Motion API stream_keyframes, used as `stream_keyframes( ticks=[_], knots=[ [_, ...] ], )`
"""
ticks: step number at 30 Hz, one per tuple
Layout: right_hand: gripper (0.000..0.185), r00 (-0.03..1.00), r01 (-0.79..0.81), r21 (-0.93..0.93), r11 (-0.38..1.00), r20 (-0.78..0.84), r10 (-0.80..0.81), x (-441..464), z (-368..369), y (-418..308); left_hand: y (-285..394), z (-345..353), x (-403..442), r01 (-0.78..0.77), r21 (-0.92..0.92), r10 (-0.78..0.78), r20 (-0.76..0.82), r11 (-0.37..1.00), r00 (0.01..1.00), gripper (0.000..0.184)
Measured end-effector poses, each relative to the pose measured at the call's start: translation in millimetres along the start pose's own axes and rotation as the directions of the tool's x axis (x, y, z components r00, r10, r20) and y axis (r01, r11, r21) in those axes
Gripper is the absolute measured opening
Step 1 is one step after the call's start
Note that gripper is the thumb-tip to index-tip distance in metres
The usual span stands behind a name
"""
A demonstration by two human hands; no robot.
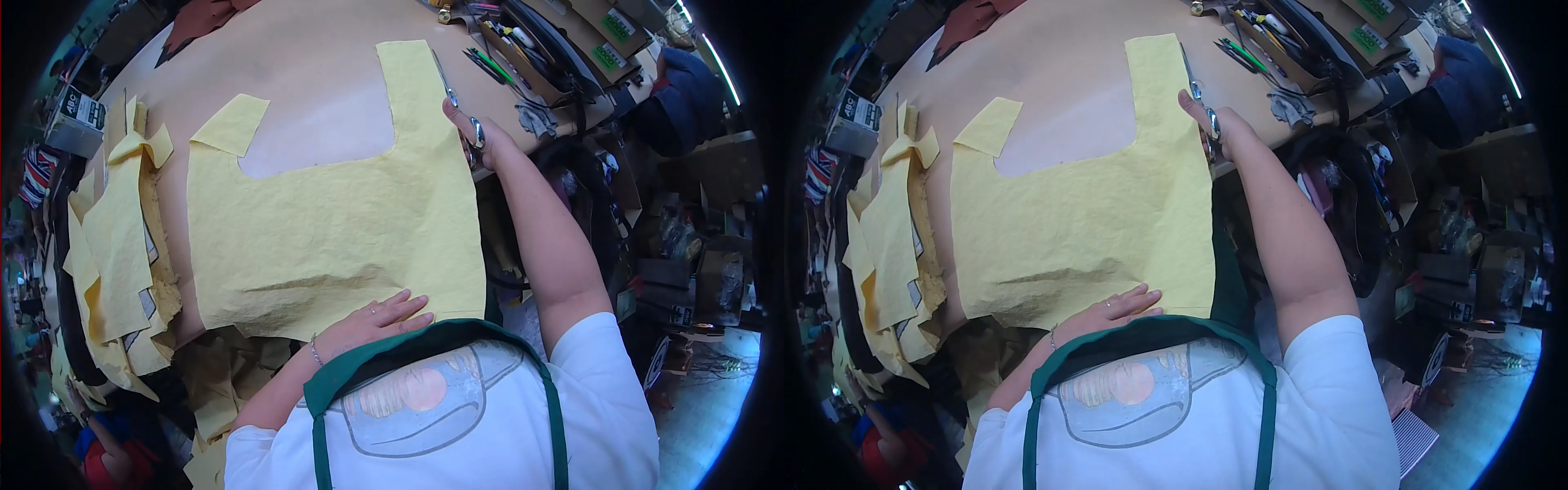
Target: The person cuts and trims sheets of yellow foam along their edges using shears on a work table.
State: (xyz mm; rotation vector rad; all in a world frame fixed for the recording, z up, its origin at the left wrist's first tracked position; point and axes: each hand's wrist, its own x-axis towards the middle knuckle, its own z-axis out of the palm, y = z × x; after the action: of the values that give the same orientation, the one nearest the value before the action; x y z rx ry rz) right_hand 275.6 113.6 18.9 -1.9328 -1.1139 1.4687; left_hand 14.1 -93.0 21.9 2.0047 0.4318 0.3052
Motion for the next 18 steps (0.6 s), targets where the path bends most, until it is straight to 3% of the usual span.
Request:
stream_keyframes(
  ticks=[10, 18],
  knots=[
    [0.064, 0.998, -0.040, 0.087, 0.995, 0.050, 0.036, 9.3, 0.5, -7.2, 2.4, -1.3, -1.3, 0.102, -0.016, -0.101, 0.035, 0.995, 0.994, 0.048],
    [0.064, 1.000, -0.007, 0.019, 1.000, 0.020, 0.007, 7.3, 1.7, -9.6, 5.9, -4.9, -1.5, 0.152, -0.049, -0.150, 0.050, 0.987, 0.987, 0.048]
  ],
)
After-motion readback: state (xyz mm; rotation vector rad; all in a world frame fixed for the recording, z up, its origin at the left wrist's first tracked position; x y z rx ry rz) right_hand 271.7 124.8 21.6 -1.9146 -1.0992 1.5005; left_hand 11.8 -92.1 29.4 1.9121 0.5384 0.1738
